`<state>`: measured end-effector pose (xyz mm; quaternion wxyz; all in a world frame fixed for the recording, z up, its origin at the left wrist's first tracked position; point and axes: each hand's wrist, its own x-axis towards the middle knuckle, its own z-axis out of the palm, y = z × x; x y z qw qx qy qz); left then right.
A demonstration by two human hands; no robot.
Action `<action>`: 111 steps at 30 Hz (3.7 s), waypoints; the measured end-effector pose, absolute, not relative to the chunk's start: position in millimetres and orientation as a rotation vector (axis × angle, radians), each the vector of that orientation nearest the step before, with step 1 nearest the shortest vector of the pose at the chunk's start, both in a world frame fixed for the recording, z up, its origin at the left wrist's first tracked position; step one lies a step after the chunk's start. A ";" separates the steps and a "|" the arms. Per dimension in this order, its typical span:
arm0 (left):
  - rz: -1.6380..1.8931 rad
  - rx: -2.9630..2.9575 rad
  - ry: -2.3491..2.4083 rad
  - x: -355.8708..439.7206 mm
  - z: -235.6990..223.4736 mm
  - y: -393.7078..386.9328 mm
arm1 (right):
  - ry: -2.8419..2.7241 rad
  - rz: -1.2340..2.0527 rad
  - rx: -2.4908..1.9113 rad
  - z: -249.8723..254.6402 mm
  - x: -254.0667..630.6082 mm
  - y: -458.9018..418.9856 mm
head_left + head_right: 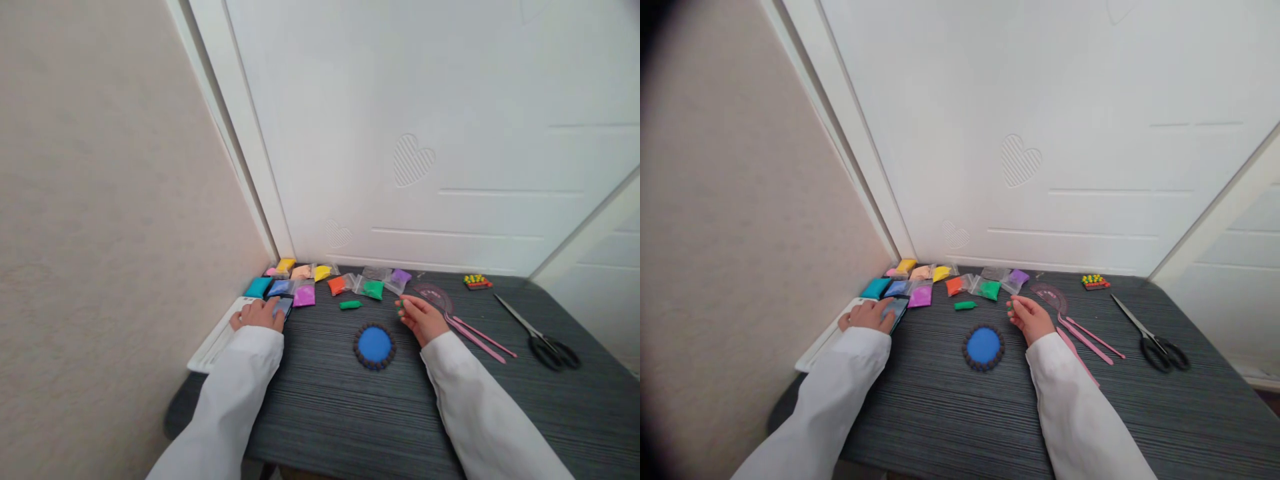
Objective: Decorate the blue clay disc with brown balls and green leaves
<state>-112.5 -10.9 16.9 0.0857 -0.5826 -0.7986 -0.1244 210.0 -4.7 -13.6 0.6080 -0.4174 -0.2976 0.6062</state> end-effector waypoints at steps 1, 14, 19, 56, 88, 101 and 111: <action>-0.425 -1.760 -2.374 -109.6 17.3 -10.1 | -0.689 1.408 -0.959 -13.0 209.7 -5.2; -1.138 -2.631 -1.756 -7.5 -4.7 34.1 | -0.662 1.524 -0.880 -6.1 212.3 -7.2; -1.251 -2.596 -1.725 -0.5 -19.4 39.9 | -0.659 1.556 -0.876 -5.7 212.4 -7.9; -1.495 -2.455 -2.040 -6.8 -22.8 40.6 | -0.539 1.635 -0.633 5.7 216.5 -13.0; -1.315 -2.527 -2.022 -9.4 -24.5 42.6 | -0.585 1.568 -0.745 7.5 216.0 -12.6; -0.934 -2.755 -1.792 -12.8 -29.6 46.8 | -0.570 1.501 -0.857 7.8 215.6 -9.0; -1.094 -2.779 -1.799 -12.4 -27.4 45.0 | -0.654 1.428 -0.932 10.6 219.1 -12.2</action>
